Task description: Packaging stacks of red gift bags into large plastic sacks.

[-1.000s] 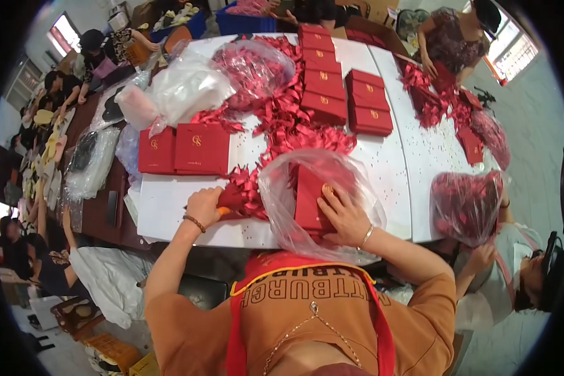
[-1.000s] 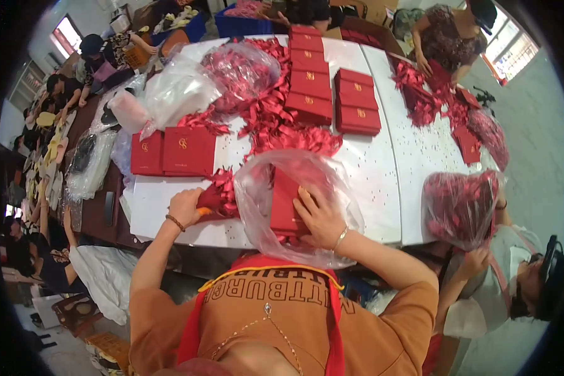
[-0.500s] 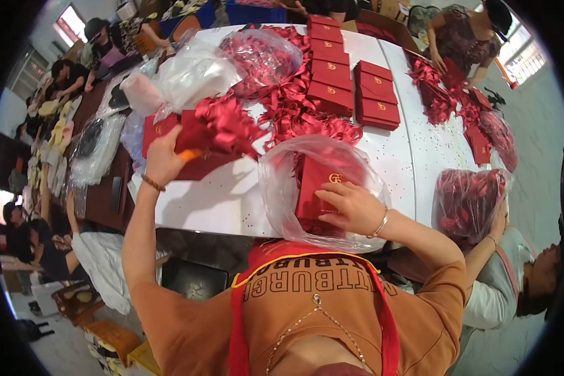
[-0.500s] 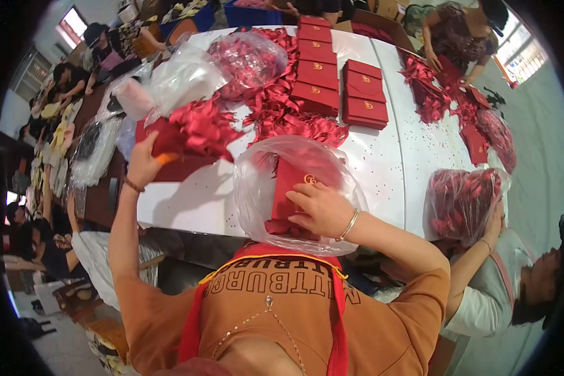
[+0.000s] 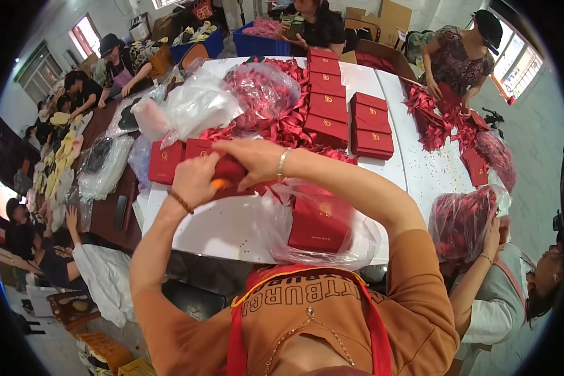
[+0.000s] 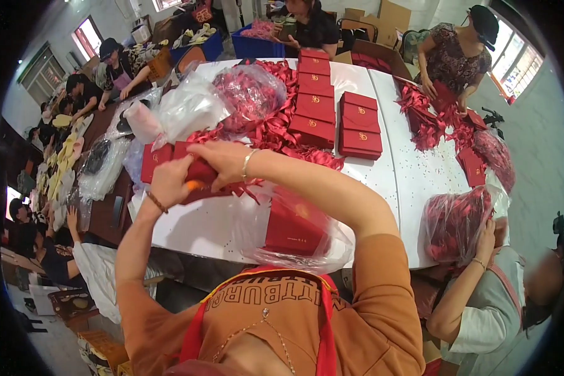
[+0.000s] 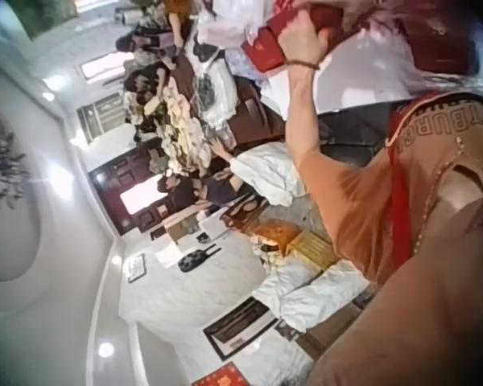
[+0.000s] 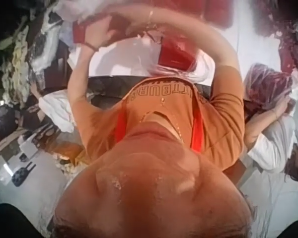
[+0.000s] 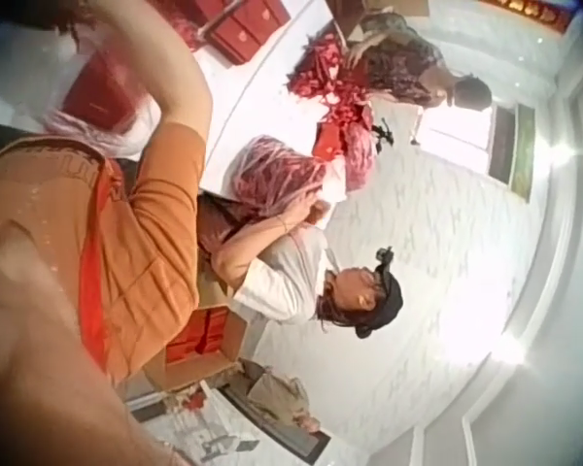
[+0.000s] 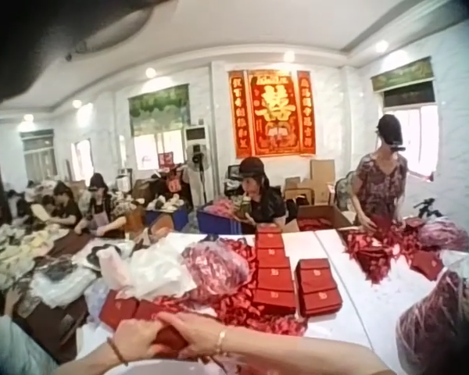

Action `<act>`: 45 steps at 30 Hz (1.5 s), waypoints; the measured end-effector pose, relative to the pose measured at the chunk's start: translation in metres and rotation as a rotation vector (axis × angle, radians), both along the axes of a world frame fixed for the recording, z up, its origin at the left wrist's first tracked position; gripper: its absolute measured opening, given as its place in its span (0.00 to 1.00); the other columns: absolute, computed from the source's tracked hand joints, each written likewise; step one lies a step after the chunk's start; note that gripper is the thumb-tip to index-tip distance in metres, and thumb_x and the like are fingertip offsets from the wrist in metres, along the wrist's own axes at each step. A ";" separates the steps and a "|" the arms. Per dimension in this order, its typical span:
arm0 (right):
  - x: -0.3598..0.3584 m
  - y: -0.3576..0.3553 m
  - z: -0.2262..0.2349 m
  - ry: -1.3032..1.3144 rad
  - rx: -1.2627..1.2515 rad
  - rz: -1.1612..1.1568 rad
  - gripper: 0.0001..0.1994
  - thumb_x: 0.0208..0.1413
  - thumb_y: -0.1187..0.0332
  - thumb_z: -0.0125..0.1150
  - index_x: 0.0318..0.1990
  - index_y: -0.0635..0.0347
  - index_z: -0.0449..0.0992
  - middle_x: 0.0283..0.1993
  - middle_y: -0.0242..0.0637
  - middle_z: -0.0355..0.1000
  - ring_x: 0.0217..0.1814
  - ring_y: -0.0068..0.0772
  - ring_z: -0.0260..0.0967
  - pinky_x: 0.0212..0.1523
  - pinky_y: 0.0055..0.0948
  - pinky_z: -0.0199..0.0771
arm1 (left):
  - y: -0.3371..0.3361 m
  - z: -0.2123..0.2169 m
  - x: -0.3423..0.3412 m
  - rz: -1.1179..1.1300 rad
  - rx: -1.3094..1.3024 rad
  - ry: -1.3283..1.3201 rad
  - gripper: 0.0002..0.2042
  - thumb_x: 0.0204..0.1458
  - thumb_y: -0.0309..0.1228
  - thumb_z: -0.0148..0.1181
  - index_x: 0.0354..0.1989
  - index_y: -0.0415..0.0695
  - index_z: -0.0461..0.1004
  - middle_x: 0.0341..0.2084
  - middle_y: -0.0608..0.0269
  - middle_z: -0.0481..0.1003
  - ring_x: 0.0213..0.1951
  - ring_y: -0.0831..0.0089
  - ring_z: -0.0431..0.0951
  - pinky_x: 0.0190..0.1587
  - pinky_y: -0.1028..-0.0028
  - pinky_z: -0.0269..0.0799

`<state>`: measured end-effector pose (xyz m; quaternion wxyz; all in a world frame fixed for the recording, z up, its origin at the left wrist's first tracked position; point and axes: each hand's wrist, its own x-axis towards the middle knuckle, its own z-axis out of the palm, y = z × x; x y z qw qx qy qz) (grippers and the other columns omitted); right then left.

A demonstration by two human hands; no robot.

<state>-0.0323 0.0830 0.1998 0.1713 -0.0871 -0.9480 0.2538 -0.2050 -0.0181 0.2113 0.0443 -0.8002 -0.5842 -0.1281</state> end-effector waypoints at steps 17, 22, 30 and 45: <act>-0.094 -0.018 -0.163 -0.215 -0.013 0.198 0.30 0.27 0.65 0.69 0.43 0.58 0.63 0.43 0.45 0.64 0.45 0.51 0.63 0.45 0.41 0.65 | -0.084 -0.136 -0.061 0.350 0.036 -0.157 0.34 0.36 0.42 0.66 0.53 0.42 0.62 0.51 0.51 0.64 0.54 0.57 0.62 0.53 0.61 0.57; -0.086 -0.023 -0.159 -0.129 -0.149 0.139 0.35 0.27 0.65 0.70 0.49 0.56 0.62 0.39 0.46 0.67 0.43 0.51 0.65 0.44 0.40 0.66 | -0.106 -0.199 -0.074 0.438 0.230 -2.046 0.33 0.54 0.57 0.36 0.61 0.44 0.54 0.58 0.51 0.57 0.55 0.61 0.62 0.59 0.64 0.55; -0.071 -0.031 -0.169 -0.052 -0.515 0.055 0.46 0.31 0.60 0.72 0.60 0.58 0.53 0.50 0.48 0.65 0.51 0.47 0.64 0.52 0.35 0.63 | -0.108 -0.210 -0.074 0.388 0.206 -2.044 0.37 0.53 0.61 0.22 0.60 0.43 0.56 0.47 0.53 0.68 0.48 0.65 0.69 0.53 0.67 0.64; -0.078 -0.036 -0.168 -0.291 -0.141 -0.041 0.64 0.17 0.46 0.75 0.64 0.55 0.39 0.63 0.42 0.51 0.66 0.47 0.44 0.63 0.46 0.40 | -0.090 -0.210 -0.066 0.412 0.348 -1.923 0.36 0.53 0.62 0.27 0.65 0.51 0.43 0.61 0.50 0.48 0.59 0.64 0.55 0.59 0.68 0.52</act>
